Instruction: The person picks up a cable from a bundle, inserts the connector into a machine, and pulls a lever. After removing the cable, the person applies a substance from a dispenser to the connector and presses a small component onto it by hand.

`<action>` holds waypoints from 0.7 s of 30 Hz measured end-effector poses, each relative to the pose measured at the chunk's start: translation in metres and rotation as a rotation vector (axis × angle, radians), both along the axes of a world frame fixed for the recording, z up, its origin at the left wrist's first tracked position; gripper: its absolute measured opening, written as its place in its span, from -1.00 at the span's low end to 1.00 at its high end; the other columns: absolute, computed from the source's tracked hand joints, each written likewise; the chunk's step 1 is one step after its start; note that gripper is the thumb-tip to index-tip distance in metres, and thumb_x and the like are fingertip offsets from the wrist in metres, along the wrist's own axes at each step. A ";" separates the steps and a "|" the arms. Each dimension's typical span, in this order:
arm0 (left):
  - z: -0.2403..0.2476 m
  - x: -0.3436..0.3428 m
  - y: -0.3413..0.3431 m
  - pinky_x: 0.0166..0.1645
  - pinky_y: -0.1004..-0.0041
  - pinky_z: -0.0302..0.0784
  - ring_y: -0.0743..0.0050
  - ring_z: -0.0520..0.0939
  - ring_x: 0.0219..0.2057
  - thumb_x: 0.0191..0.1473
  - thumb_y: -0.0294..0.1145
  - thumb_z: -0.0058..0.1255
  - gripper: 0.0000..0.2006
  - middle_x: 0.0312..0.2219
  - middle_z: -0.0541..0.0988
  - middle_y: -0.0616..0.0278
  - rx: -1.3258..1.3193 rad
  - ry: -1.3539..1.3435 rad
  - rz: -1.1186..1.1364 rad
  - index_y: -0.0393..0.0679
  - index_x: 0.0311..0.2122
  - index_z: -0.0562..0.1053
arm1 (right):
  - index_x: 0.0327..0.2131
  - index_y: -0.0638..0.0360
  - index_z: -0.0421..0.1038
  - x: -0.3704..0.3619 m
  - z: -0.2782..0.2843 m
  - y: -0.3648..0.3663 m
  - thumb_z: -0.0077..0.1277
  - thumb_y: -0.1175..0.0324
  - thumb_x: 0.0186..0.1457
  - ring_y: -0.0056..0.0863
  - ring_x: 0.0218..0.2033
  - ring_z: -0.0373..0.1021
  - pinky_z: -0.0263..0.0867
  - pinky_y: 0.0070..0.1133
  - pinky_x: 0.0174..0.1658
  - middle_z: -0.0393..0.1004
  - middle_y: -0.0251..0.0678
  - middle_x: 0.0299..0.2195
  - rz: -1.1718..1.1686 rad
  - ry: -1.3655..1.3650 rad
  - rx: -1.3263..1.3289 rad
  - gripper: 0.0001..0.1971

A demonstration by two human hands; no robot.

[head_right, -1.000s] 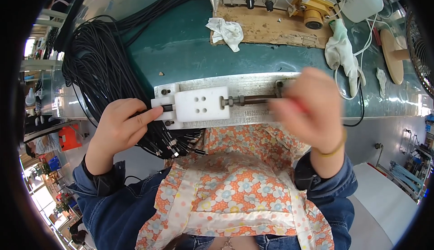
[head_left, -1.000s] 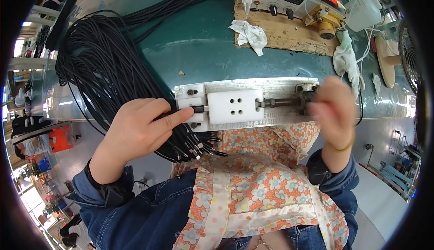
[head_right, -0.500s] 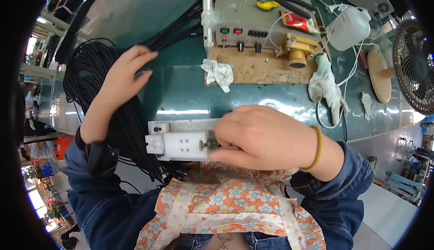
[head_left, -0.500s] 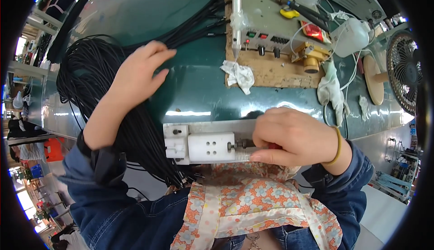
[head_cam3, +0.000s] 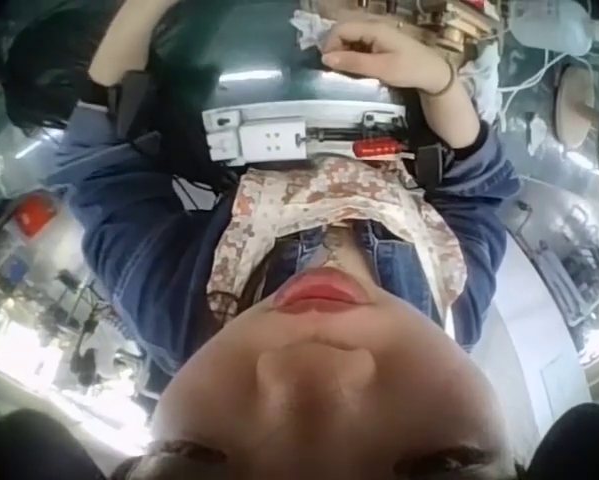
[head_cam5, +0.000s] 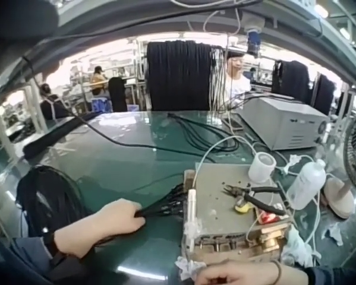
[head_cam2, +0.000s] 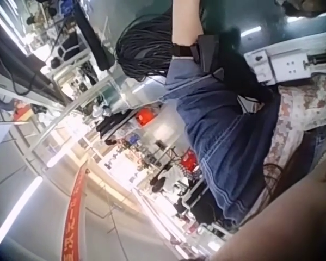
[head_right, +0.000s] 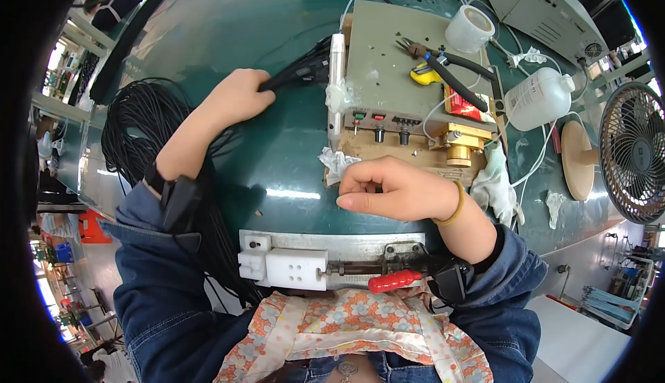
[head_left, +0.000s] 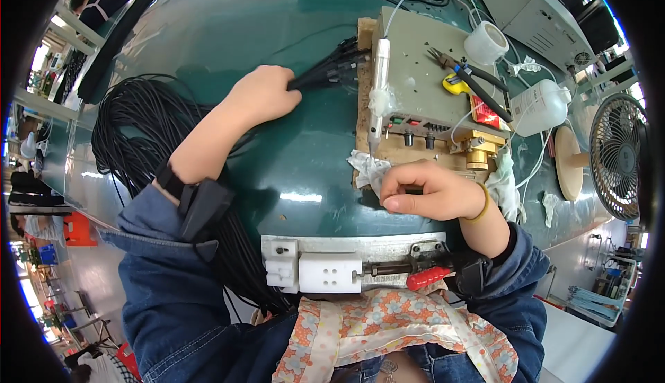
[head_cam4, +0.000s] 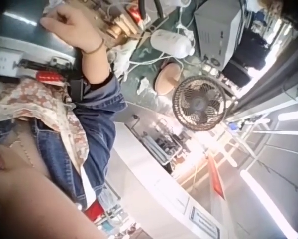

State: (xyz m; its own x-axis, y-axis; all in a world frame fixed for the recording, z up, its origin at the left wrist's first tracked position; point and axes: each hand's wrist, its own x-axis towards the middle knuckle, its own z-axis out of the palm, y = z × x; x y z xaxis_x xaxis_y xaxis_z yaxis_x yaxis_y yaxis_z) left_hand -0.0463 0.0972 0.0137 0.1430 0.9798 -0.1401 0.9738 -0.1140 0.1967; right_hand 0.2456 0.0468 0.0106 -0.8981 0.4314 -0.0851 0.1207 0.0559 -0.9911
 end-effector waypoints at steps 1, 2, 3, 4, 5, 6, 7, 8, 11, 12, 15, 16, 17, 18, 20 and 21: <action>0.007 -0.008 -0.002 -0.28 0.25 0.42 -0.09 0.51 -0.44 -0.15 -0.40 -0.06 -0.76 -0.57 0.49 -0.11 0.081 -0.148 0.030 -0.37 -0.37 0.44 | -0.45 0.22 0.36 0.000 0.000 0.001 0.00 0.29 0.12 -0.78 -0.53 0.12 0.11 -0.71 -0.48 0.25 -0.54 -0.59 0.002 0.003 0.004 -0.80; 0.014 -0.013 -0.004 -0.33 0.28 0.41 -0.06 0.51 -0.47 -0.13 -0.43 -0.08 -0.78 -0.55 0.50 -0.10 0.158 -0.296 0.053 -0.35 -0.36 0.44 | -0.44 0.22 0.37 -0.001 -0.001 0.002 0.00 0.30 0.12 -0.77 -0.53 0.13 0.12 -0.71 -0.48 0.26 -0.54 -0.59 0.002 0.003 0.003 -0.81; 0.023 -0.017 -0.008 -0.33 0.28 0.41 -0.06 0.51 -0.47 -0.13 -0.43 -0.08 -0.78 -0.55 0.50 -0.10 0.157 -0.292 0.048 -0.35 -0.36 0.44 | -0.43 0.22 0.37 -0.002 -0.003 0.002 -0.01 0.30 0.13 -0.77 -0.53 0.14 0.12 -0.71 -0.48 0.28 -0.53 -0.58 0.003 0.003 0.003 -0.82; 0.034 -0.020 -0.015 -0.33 0.27 0.42 -0.03 0.53 -0.45 -0.11 -0.44 -0.08 -0.81 -0.56 0.51 -0.06 0.145 -0.371 0.102 -0.31 -0.35 0.44 | -0.43 0.22 0.37 -0.003 -0.004 0.003 -0.01 0.31 0.13 -0.77 -0.52 0.15 0.13 -0.71 -0.47 0.29 -0.53 -0.58 0.005 0.004 0.002 -0.82; 0.045 -0.018 -0.023 -0.33 0.26 0.44 0.00 0.55 -0.43 -0.08 -0.46 -0.08 -0.83 -0.57 0.52 -0.02 0.128 -0.453 0.153 -0.28 -0.35 0.44 | -0.43 0.22 0.37 -0.003 -0.006 0.003 -0.01 0.31 0.13 -0.77 -0.52 0.15 0.13 -0.71 -0.47 0.29 -0.53 -0.58 -0.003 0.006 -0.003 -0.82; 0.056 -0.012 -0.031 -0.33 0.26 0.44 0.00 0.55 -0.43 -0.08 -0.46 -0.08 -0.83 -0.57 0.52 -0.02 0.120 -0.451 0.145 -0.28 -0.35 0.44 | -0.43 0.23 0.38 -0.002 -0.007 0.003 -0.02 0.31 0.13 -0.77 -0.53 0.16 0.13 -0.71 -0.47 0.31 -0.53 -0.57 -0.020 0.010 -0.007 -0.82; 0.068 -0.001 -0.041 -0.35 0.29 0.44 0.06 0.54 -0.47 -0.10 -0.50 -0.07 -0.82 -0.57 0.51 0.01 0.140 -0.539 0.133 -0.27 -0.32 0.44 | -0.42 0.23 0.38 -0.001 -0.007 0.003 -0.02 0.32 0.13 -0.76 -0.53 0.16 0.13 -0.71 -0.47 0.33 -0.52 -0.57 -0.036 0.014 -0.013 -0.83; 0.070 0.007 -0.049 -0.37 0.31 0.45 0.13 0.53 -0.50 -0.12 -0.54 -0.07 -0.80 -0.57 0.49 0.04 0.158 -0.633 0.121 -0.26 -0.30 0.43 | -0.42 0.23 0.38 0.000 -0.008 0.003 -0.02 0.32 0.14 -0.76 -0.53 0.17 0.13 -0.71 -0.47 0.34 -0.52 -0.57 -0.053 0.013 -0.020 -0.83; 0.052 0.019 -0.064 -0.43 0.40 0.44 0.30 0.49 -0.58 -0.19 -0.57 -0.02 -0.71 -0.52 0.49 0.12 0.620 -0.295 -0.427 -0.25 -0.24 0.44 | -0.41 0.26 0.39 0.003 -0.001 0.001 -0.04 0.32 0.15 -0.76 -0.52 0.22 0.16 -0.72 -0.46 0.38 -0.50 -0.56 -0.147 0.017 -0.067 -0.82; 0.044 0.021 -0.071 -0.43 0.40 0.44 0.30 0.49 -0.58 -0.19 -0.57 -0.02 -0.71 -0.52 0.49 0.12 0.611 -0.299 -0.421 -0.25 -0.24 0.44 | -0.41 0.27 0.39 0.002 0.001 0.000 -0.04 0.32 0.15 -0.76 -0.51 0.25 0.17 -0.72 -0.46 0.39 -0.49 -0.55 -0.181 0.019 -0.087 -0.81; 0.021 0.030 -0.083 -0.48 0.50 0.43 0.40 0.49 -0.60 -0.25 -0.51 0.03 -0.66 -0.45 0.50 0.15 0.617 -0.315 -0.579 -0.26 -0.23 0.45 | -0.41 0.29 0.40 -0.004 0.001 -0.004 -0.04 0.34 0.15 -0.76 -0.50 0.29 0.20 -0.73 -0.45 0.41 -0.47 -0.55 -0.251 0.089 -0.216 -0.81; 0.016 0.033 -0.086 -0.48 0.50 0.43 0.40 0.49 -0.60 -0.25 -0.51 0.03 -0.66 -0.45 0.50 0.15 0.606 -0.328 -0.580 -0.26 -0.23 0.45 | -0.41 0.30 0.40 -0.005 0.002 -0.005 -0.05 0.35 0.15 -0.76 -0.50 0.32 0.21 -0.73 -0.44 0.41 -0.46 -0.55 -0.290 0.126 -0.275 -0.81; 0.011 0.035 -0.088 -0.49 0.51 0.43 0.40 0.50 -0.60 -0.26 -0.51 0.08 -0.65 -0.48 0.50 0.15 0.621 -0.322 -0.641 -0.28 -0.23 0.45 | -0.41 0.30 0.40 -0.004 0.004 -0.005 -0.05 0.35 0.15 -0.76 -0.50 0.32 0.21 -0.73 -0.44 0.41 -0.46 -0.55 -0.295 0.116 -0.288 -0.81; 0.007 0.037 -0.091 -0.50 0.52 0.42 0.40 0.50 -0.61 -0.27 -0.50 0.13 -0.64 -0.51 0.50 0.15 0.637 -0.317 -0.702 -0.29 -0.23 0.45 | -0.41 0.31 0.40 -0.004 0.008 -0.004 -0.04 0.36 0.14 -0.76 -0.51 0.33 0.22 -0.74 -0.45 0.42 -0.45 -0.56 -0.267 0.088 -0.322 -0.82; 0.000 0.038 -0.093 -0.52 0.53 0.42 0.40 0.51 -0.61 -0.28 -0.50 0.18 -0.62 -0.54 0.50 0.16 0.638 -0.327 -0.761 -0.31 -0.23 0.45 | -0.42 0.32 0.40 -0.003 0.015 -0.001 -0.02 0.39 0.13 -0.76 -0.52 0.36 0.25 -0.75 -0.47 0.43 -0.42 -0.57 -0.212 0.035 -0.394 -0.83; 0.001 0.036 -0.093 -0.55 0.53 0.40 0.42 0.50 -0.63 -0.28 -0.48 0.19 -0.63 -0.56 0.49 0.18 0.586 -0.307 -0.787 -0.32 -0.25 0.46 | -0.42 0.32 0.40 -0.002 0.016 0.000 -0.02 0.39 0.13 -0.76 -0.52 0.36 0.25 -0.75 -0.47 0.43 -0.42 -0.57 -0.218 0.026 -0.411 -0.83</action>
